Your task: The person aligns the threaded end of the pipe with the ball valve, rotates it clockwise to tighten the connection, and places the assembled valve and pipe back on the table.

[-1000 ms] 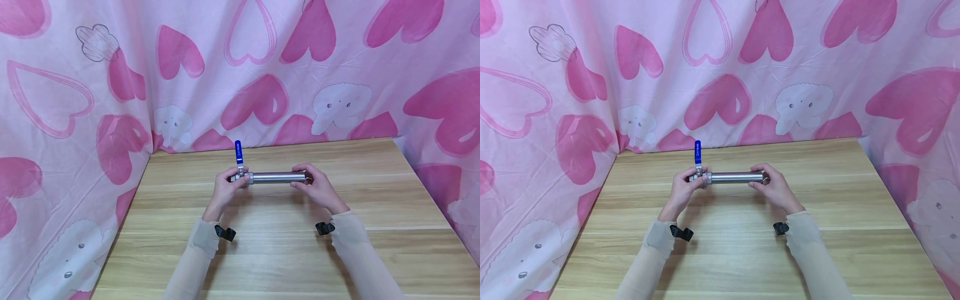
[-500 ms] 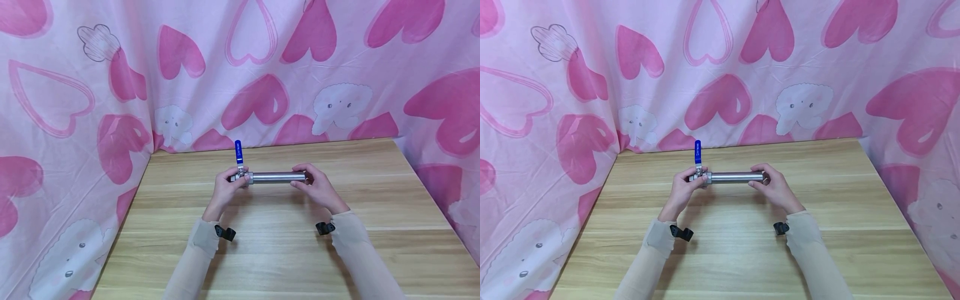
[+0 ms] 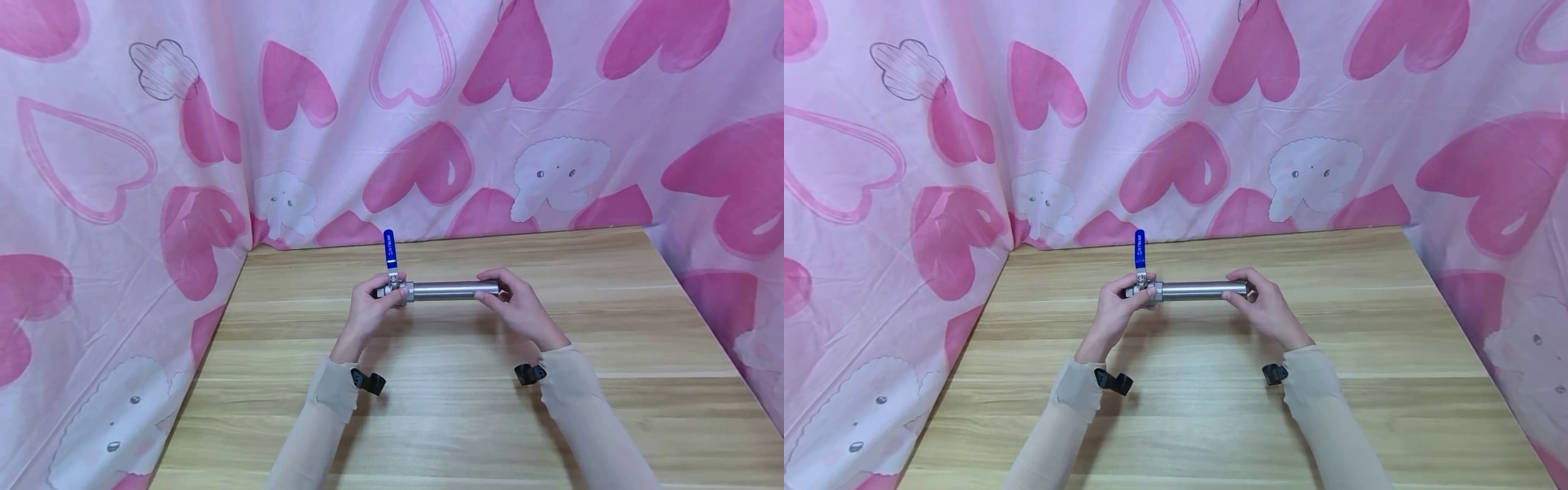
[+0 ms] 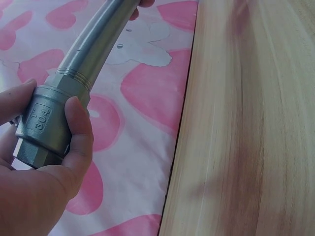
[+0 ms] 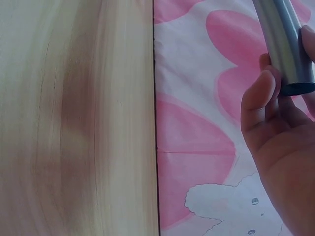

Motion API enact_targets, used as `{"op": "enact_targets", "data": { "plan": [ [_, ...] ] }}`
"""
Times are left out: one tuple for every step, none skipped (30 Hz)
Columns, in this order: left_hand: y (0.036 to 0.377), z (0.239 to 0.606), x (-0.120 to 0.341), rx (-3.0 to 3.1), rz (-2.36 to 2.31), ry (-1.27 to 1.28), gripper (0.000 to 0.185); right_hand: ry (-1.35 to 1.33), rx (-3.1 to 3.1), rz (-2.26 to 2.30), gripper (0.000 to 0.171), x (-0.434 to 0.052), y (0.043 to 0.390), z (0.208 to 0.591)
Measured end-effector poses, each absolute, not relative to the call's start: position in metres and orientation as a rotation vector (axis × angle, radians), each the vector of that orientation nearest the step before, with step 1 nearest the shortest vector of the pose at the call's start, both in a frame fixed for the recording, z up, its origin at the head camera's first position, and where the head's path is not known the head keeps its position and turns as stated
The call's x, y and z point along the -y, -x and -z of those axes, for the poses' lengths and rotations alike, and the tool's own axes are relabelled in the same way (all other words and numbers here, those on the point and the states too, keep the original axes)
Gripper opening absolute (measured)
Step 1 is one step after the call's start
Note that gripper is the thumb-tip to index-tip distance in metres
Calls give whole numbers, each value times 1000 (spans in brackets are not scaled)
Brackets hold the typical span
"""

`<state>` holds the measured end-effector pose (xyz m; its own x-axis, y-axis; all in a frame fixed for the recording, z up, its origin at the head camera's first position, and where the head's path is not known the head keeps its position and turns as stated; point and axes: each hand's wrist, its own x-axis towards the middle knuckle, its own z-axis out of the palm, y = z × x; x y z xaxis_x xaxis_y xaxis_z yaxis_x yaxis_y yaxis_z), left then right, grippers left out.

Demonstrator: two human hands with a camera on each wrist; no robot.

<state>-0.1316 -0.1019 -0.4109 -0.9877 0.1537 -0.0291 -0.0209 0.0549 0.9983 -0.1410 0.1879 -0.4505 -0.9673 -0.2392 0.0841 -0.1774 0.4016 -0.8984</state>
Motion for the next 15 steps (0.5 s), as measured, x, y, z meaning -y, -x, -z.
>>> {"op": "enact_targets", "data": {
  "plan": [
    [132,411,102,-2187,-2070,-143,32,382,-2581,1642,35,-188,141,450],
    [132,411,102,-2189,-2069,-147,32,383,-2585,1641,35,-188,141,451],
    [132,411,101,-2189,-2069,-151,32,384,-2590,1638,34,-188,141,451],
    [132,411,101,-2191,-2067,-152,32,387,-2596,1635,33,-187,141,451],
    [132,411,101,-2193,-2065,-152,32,389,-2601,1633,32,-188,142,451],
    [132,411,101,-2194,-2063,-149,32,390,-2606,1631,31,-188,142,452],
    [132,411,101,-2195,-2061,-146,31,390,-2612,1627,30,-188,142,452],
    [132,411,100,-2195,-2060,-143,32,389,-2618,1623,30,-188,142,453],
    [132,411,100,-2194,-2060,-142,32,385,-2619,1618,30,-188,142,453],
    [132,411,100,-2193,-2061,-142,32,382,-2623,1613,29,-188,142,453],
    [132,412,100,-2192,-2062,-141,32,378,-2628,1609,30,-188,142,454],
    [132,412,99,-2189,-2065,-145,32,376,-2632,1607,30,-188,142,454],
    [132,412,99,-2187,-2068,-150,32,373,-2639,1601,31,-188,142,454],
    [132,412,99,-2185,-2070,-153,32,367,-2643,1595,31,-188,142,455],
    [131,412,99,-2184,-2073,-156,32,363,-2646,1593,32,-188,143,455]
  ]
}}
